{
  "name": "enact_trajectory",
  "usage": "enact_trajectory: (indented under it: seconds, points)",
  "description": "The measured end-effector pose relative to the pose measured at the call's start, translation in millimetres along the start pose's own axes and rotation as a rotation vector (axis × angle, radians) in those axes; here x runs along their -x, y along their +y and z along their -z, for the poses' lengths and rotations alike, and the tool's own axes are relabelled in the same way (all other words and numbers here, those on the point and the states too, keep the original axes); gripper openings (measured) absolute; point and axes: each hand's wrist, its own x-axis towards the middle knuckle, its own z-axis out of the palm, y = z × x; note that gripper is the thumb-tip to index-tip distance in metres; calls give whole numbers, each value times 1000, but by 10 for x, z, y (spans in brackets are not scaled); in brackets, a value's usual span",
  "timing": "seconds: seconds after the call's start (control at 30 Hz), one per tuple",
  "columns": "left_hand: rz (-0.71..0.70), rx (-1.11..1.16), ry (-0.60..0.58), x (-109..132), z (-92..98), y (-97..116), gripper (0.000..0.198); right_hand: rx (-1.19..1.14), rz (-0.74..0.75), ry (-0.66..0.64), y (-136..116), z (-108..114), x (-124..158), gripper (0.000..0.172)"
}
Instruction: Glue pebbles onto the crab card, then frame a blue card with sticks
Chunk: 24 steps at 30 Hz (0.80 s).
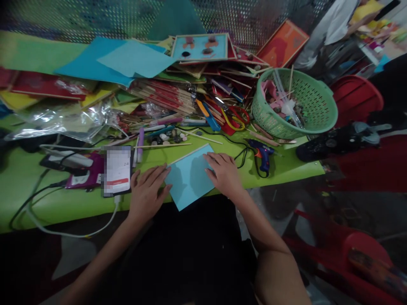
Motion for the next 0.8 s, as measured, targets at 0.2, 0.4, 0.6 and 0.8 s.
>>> enact_trajectory:
  seconds: [0.2,0.4,0.6,0.8]
  points:
    - [1,32,-28,-25,11,27,45,30,59,-63,-87,-82,-295,47]
    - [16,61,-54,-39,16,33,49,59,88,-90,-110,-175,-382,45]
    - [25,66,-68,-57,23,47,51,84,75,-74,-138,-183,-389,43]
    - [19,50,-50,-19,11,45,50,72,92,-12,-110,-188,-344,45]
